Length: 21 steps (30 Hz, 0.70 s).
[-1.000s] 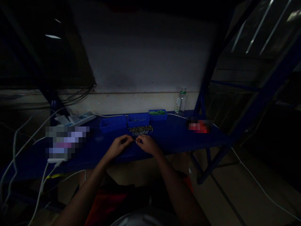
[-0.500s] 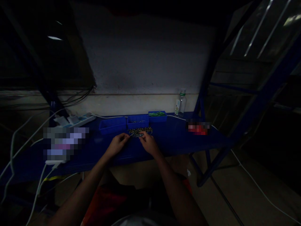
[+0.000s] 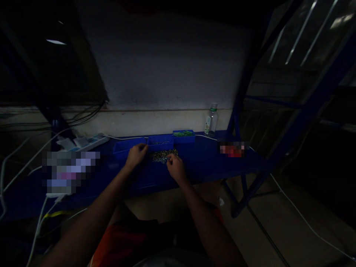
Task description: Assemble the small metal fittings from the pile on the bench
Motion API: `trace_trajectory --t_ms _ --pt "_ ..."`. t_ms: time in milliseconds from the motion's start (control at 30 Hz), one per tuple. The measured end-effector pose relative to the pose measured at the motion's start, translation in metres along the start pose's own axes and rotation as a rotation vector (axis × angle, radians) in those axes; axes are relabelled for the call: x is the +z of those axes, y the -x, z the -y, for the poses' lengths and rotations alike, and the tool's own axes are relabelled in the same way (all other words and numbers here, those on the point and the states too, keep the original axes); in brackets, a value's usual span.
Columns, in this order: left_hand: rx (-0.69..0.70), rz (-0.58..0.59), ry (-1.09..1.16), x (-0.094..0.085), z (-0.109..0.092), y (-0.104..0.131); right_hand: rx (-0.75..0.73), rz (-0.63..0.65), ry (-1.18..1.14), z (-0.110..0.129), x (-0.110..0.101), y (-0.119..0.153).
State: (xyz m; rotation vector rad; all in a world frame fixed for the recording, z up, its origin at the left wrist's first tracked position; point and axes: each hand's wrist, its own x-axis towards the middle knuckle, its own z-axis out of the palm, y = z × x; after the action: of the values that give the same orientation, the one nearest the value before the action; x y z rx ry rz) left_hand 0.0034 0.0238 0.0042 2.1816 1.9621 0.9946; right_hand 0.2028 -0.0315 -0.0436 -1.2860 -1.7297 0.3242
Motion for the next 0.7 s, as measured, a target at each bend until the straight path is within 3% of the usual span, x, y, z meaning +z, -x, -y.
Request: trace_trajectory --t_ms 167,433,700 --pt "0.088 0.171 -0.093 0.003 0.018 0.022 0.040 0.016 0.037 -0.003 0.003 -0.001" --pt "0.133 0.258 -0.172 0.003 0.015 0.002 0.020 0.059 0.062 0.001 0.003 0.003" --pt "0.174 0.277 -0.179 -0.001 0.007 0.008 -0.027 0.115 0.129 0.005 0.000 0.006"
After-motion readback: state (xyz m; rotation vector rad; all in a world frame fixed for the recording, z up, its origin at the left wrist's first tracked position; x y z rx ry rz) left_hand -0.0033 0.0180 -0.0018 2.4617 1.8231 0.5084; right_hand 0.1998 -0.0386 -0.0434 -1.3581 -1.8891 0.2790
